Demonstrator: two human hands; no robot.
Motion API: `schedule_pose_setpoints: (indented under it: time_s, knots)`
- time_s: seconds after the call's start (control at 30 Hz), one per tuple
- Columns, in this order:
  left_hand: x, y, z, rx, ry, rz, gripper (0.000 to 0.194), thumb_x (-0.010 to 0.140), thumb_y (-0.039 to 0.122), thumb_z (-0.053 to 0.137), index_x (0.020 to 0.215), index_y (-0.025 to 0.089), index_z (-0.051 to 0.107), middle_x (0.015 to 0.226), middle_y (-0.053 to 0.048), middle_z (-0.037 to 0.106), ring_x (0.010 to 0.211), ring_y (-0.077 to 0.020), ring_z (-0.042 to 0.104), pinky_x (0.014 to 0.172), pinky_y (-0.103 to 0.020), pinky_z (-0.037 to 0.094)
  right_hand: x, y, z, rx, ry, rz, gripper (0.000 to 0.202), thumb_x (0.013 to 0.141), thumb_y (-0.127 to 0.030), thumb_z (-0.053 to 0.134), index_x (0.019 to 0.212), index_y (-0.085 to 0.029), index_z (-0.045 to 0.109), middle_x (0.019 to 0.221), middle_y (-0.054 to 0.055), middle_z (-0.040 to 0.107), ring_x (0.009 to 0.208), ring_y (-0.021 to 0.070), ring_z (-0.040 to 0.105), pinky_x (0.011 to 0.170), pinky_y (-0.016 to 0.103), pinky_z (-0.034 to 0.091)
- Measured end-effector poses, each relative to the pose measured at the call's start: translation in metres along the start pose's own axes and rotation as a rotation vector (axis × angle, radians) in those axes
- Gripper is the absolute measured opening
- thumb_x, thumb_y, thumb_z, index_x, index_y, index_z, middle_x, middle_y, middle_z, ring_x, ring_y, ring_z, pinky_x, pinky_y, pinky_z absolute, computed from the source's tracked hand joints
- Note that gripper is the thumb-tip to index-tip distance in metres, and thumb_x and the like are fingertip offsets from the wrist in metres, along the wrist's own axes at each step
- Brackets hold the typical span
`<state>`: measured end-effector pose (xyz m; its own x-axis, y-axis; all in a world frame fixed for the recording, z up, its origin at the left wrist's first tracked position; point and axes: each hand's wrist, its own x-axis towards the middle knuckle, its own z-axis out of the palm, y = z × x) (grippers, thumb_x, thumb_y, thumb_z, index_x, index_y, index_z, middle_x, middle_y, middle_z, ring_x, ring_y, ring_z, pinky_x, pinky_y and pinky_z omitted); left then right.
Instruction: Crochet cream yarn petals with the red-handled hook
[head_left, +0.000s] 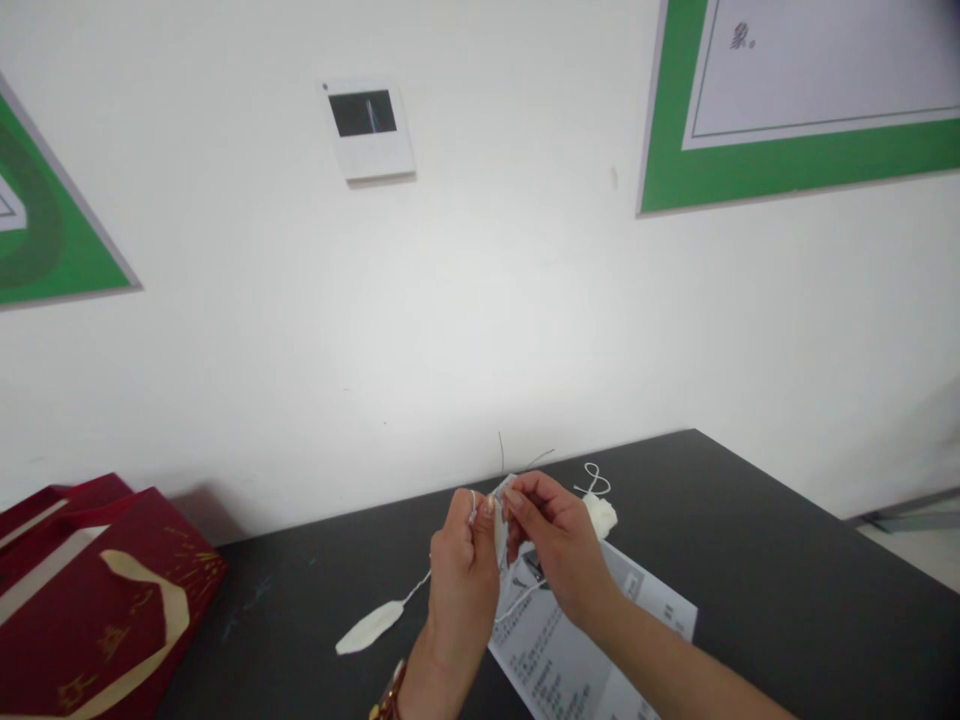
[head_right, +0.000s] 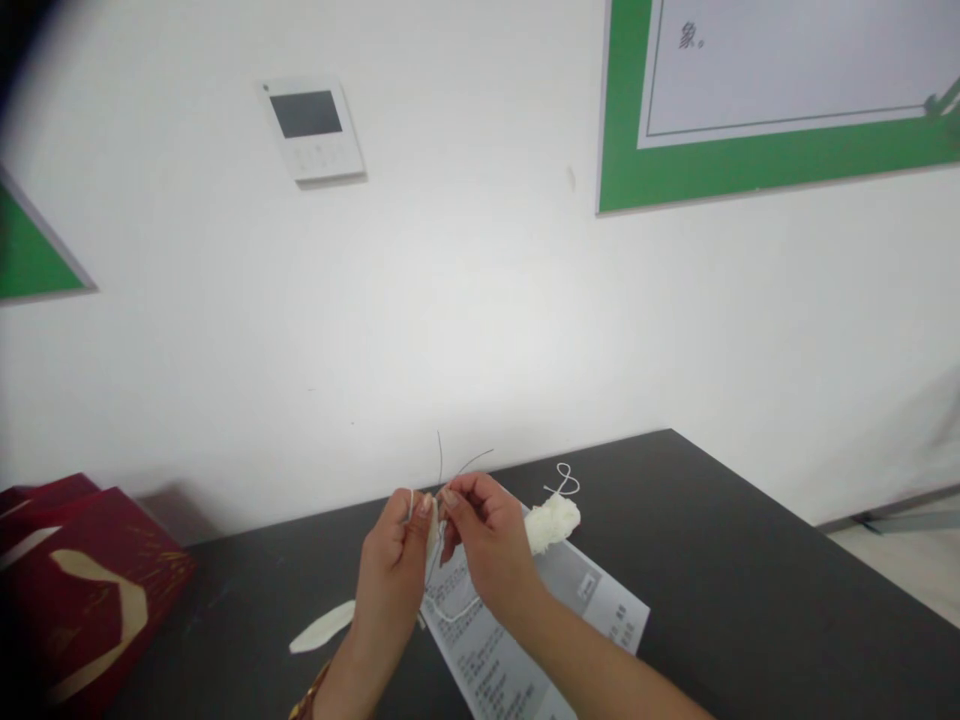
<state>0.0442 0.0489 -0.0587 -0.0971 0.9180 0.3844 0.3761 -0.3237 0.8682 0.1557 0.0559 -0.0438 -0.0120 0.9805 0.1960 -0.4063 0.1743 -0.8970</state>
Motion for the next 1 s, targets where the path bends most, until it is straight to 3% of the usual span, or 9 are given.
schedule_pose_setpoints:
  time_s: [0.2, 0.37, 0.53, 0.7, 0.8, 1.0]
  knots:
    - [-0.002, 0.001, -0.001, 0.076, -0.062, 0.018, 0.024, 0.096, 0.035, 0.054, 0.085, 0.015, 0.062, 0.066, 0.005, 0.057, 0.047, -0.0083, 0.050, 0.046, -0.023, 0.045, 0.012, -0.015, -0.012, -0.097, 0.050, -0.044, 0.026, 0.079, -0.040, 0.073, 0.072, -0.016, 0.064, 0.055, -0.005, 0.057, 0.041, 0.0066, 0.050, 0.039, 0.018, 0.044]
    - [-0.001, 0.004, -0.003, 0.091, -0.054, 0.026, 0.028, 0.096, 0.037, 0.052, 0.080, 0.016, 0.059, 0.058, 0.008, 0.049, 0.042, -0.0078, 0.043, 0.043, -0.023, 0.040, 0.012, -0.017, -0.013, -0.115, -0.009, 0.002, 0.037, 0.066, -0.039, 0.083, 0.094, -0.016, 0.074, 0.065, -0.003, 0.064, 0.052, 0.0111, 0.057, 0.043, 0.023, 0.053]
    - [0.001, 0.010, -0.005, 0.039, -0.104, 0.016, 0.027, 0.094, 0.036, 0.054, 0.073, 0.019, 0.053, 0.054, 0.009, 0.042, 0.046, -0.0097, 0.040, 0.048, -0.025, 0.034, 0.010, -0.021, -0.012, -0.153, -0.040, -0.001, 0.025, 0.069, -0.038, 0.080, 0.066, -0.014, 0.075, 0.060, -0.001, 0.064, 0.047, 0.0089, 0.053, 0.044, 0.022, 0.048]
    - [0.007, 0.019, -0.008, -0.111, -0.309, -0.094, 0.016, 0.079, 0.033, 0.067, 0.081, 0.018, 0.060, 0.065, 0.004, 0.056, 0.057, -0.0124, 0.048, 0.053, -0.025, 0.039, 0.014, -0.026, -0.017, -0.157, 0.003, -0.016, 0.026, 0.070, -0.038, 0.079, 0.061, -0.014, 0.073, 0.057, -0.002, 0.060, 0.046, 0.0071, 0.050, 0.043, 0.020, 0.042]
    - [0.009, 0.024, -0.009, -0.174, -0.441, -0.215, 0.018, 0.077, 0.031, 0.068, 0.083, 0.015, 0.064, 0.063, 0.000, 0.064, 0.046, -0.0113, 0.047, 0.043, -0.023, 0.037, 0.016, -0.026, -0.019, -0.160, 0.012, 0.003, 0.026, 0.071, -0.038, 0.078, 0.062, -0.014, 0.072, 0.047, -0.004, 0.055, 0.040, 0.0067, 0.046, 0.039, 0.019, 0.036]
    - [0.009, 0.020, -0.016, -0.224, -0.525, -0.335, 0.037, 0.081, 0.042, 0.063, 0.056, 0.015, 0.060, 0.042, 0.002, 0.052, 0.031, -0.0060, 0.034, 0.035, -0.020, 0.024, 0.020, -0.027, -0.024, -0.175, -0.014, 0.029, 0.031, 0.071, -0.042, 0.076, 0.062, -0.013, 0.072, 0.044, -0.004, 0.055, 0.038, 0.0078, 0.047, 0.040, 0.021, 0.039]
